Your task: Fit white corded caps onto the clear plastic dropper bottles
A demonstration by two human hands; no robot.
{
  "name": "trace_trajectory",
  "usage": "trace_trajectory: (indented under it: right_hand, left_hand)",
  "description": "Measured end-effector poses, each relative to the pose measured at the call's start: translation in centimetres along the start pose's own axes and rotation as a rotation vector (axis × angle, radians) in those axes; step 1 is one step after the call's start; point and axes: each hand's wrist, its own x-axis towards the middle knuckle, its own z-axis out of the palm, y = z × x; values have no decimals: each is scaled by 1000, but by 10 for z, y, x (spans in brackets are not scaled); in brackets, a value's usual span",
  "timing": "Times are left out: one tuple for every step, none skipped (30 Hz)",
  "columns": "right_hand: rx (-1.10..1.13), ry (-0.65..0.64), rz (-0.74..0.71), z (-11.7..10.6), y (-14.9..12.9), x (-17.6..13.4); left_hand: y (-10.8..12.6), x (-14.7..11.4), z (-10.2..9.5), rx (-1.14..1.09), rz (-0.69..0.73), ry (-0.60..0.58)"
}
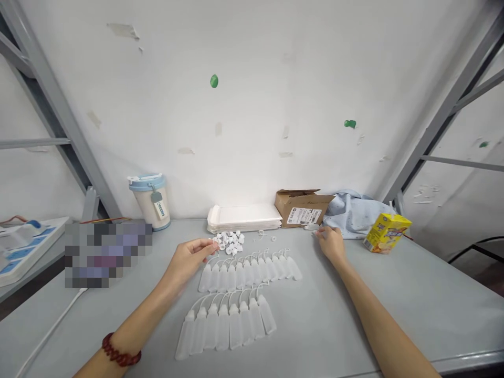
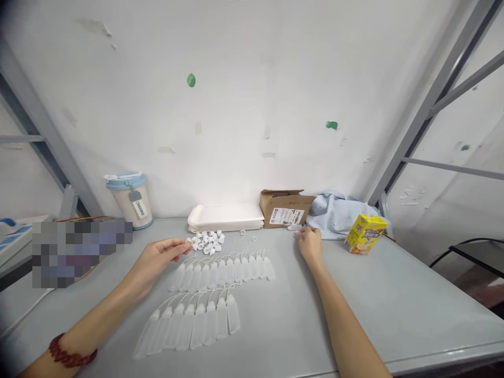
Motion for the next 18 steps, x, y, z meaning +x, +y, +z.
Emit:
trace_trajectory:
  right_hand:
    - [25,5,17,1,1,1]
    - [50,11,31,1,1,1]
    - [77,17,42,1,1,1]
    - [105,25,51,-1,1,2]
    - [135,38,57,-3,1,2]
    - [167,55,62,-7,0,2]
    - [199,79,63,-11,-2,2]
    - [231,110,63,-16,-4,1]
    - [264,144,59,-21,-6,1]
    - [298,178,52,-25,-10,-1]
    - [334,205,41,-30,-15,-3]
    - [373,222,25,-34,-22,-6]
    - [418,222,5,-37,-31,-11]
    - [466,217,-16,-40,-42,-18]
    - [514,203,-36,-42,-55,-26]
    - [595,168,-63,-43,-69,-37]
    - [819,92,-86,-45,-85,-48]
    - [1008,-8,-99,-47,-101,-61]
  left_hand:
    - [-1,-1,-2,-16,-5,-4]
    - [-1,-2,-4,-28,-3,-9]
    - [-1,-2,-5,-36,3,-17]
    - [0,-2,-6,-42,7,-23]
    - [-1,-2,-7,-47,8,-32]
    - [-1,-2,-7,-53,4,-44]
    - [-2,-2,-7,-62,-5,-53]
    - [-4,-2,-6,-73,-16,-58]
    - [-5,-2,-6,-86,-27,-60]
    - [-6,-2,-4,-101,-36,-60]
    - [-7,-2,-3,-119,-38,-63]
    - [-7,-3,-2,-138,-36,-66]
    - [-6,-4,0,-158,-35,-73]
    - [-5,-6,2,-179,-37,-81]
    - [-4,-7,3,-203,-42,-89]
    - [-3,-9,5,-229,-49,-99]
    - [-2,-11,6,-255,-56,-113]
    - [-1,-13,7,-283,-58,-132]
